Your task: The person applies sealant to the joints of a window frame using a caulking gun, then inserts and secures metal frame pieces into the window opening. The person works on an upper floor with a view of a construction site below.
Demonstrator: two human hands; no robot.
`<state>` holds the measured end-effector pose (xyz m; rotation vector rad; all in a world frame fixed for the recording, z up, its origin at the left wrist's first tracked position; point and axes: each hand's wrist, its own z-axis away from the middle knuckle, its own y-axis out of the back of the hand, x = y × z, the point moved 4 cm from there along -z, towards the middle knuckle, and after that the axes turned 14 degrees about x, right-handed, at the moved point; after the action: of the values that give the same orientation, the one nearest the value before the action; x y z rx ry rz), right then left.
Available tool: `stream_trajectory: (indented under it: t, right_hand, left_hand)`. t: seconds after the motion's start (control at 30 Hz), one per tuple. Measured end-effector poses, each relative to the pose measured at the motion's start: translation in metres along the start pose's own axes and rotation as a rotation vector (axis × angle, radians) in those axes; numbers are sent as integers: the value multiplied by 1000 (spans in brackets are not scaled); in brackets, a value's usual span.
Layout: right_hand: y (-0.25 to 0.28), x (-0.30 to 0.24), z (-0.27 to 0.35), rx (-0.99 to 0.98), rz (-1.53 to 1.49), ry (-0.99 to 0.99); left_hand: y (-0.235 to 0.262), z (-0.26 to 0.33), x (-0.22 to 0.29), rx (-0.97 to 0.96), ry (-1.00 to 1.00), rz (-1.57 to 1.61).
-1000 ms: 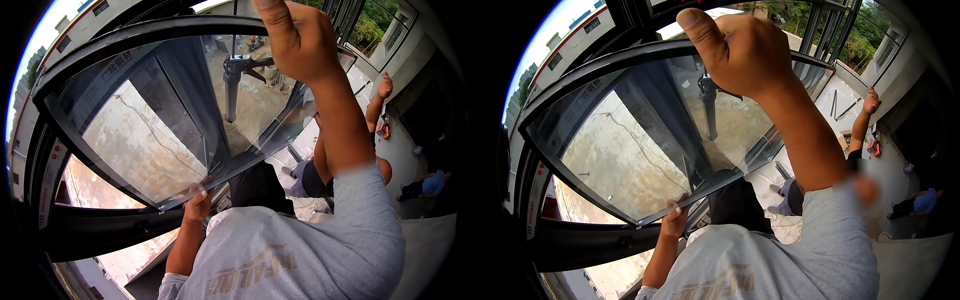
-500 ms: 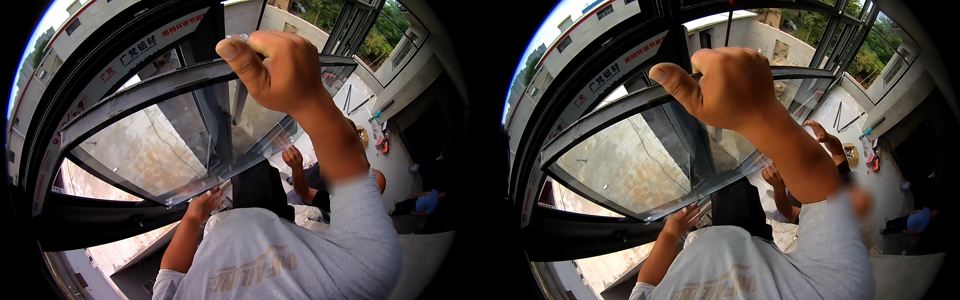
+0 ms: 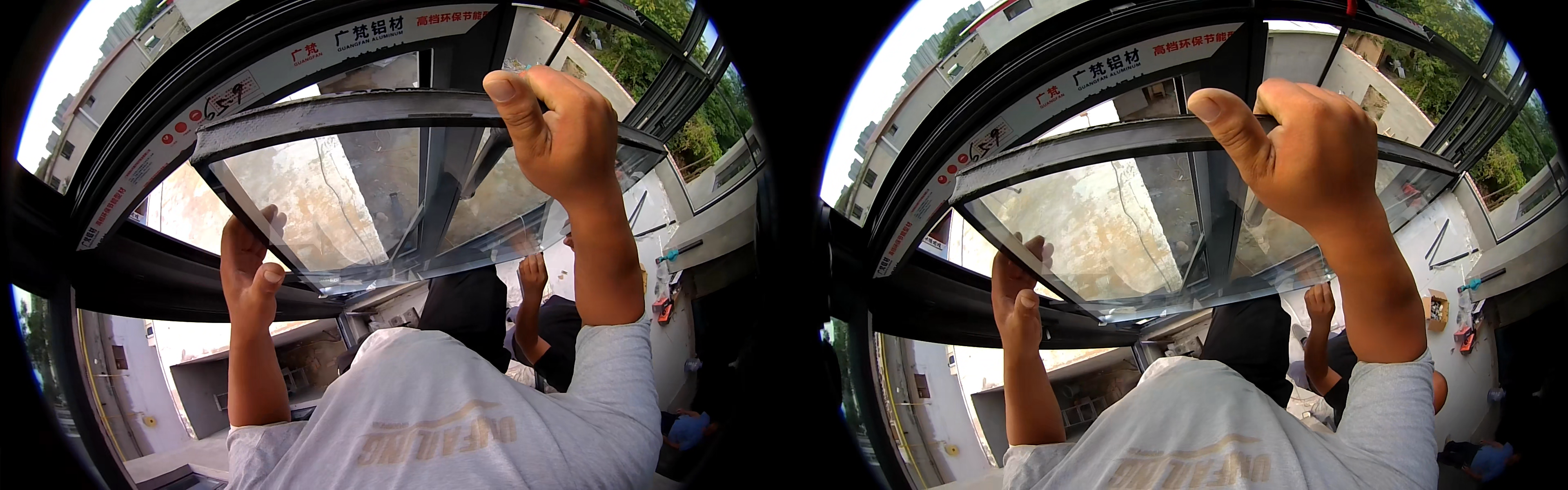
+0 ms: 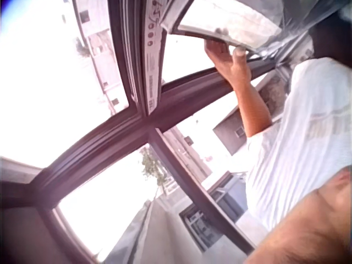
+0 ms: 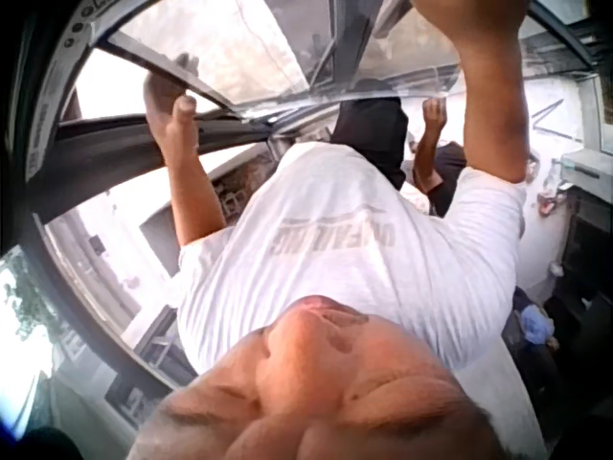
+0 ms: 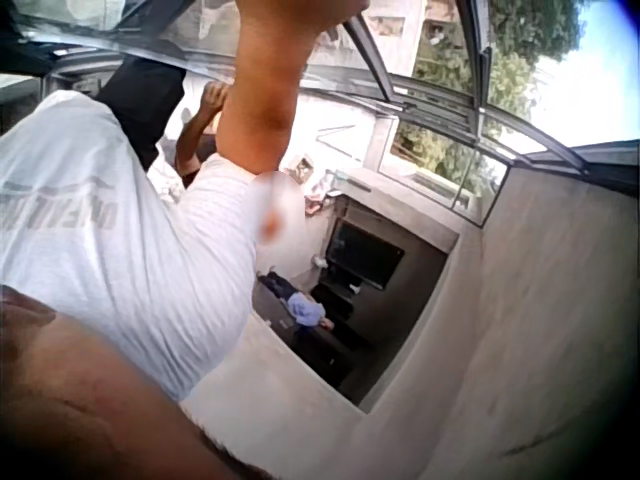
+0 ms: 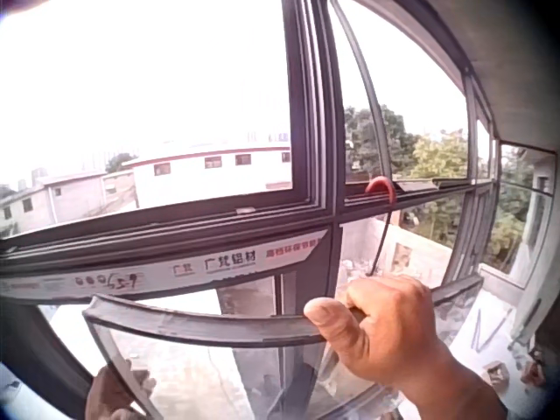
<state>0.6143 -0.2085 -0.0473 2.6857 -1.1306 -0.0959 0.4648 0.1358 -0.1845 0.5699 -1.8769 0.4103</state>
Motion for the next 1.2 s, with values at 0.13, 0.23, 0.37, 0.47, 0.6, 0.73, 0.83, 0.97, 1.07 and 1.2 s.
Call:
stream_trajectory:
  t: [0.13,0.23,0.37,0.47,0.6,0.73,0.83,0.97,1.07,1.2]
  right_hand:
    - [6,-3,1,-71,-2,-57]
    - [23,-19,6,252,-120,137]
    - [44,-87,90,42,-884,-196]
    - [-17,-142,232,-939,-1148,-1298]
    - [-68,-176,355,-1152,-1213,-2228]
    - [-89,-231,369,-1399,-1215,-2360]
    - [-111,-265,387,-1522,-1236,-2383]
    - [-138,-293,391,-1513,-1250,-2402]
    - [-142,-309,395,-1515,-1200,-2394]
    - [-150,-307,404,-1656,-1082,-2273]
  left_hand:
    - [-20,-9,-17,69,-37,-34]
    - [-29,-7,-22,177,-154,-11]
    - [-27,-8,-28,215,-132,-19]
    - [-33,-10,-27,201,-111,0]
    - [-34,-6,-24,185,-98,13]
    - [-34,-6,-21,171,-146,4]
    - [-36,-5,-16,168,-82,-4]
    - [-36,-6,-18,191,-99,-71]
    - [-37,-7,-17,177,-73,-75]
    - [-27,-7,-21,162,-150,-89]
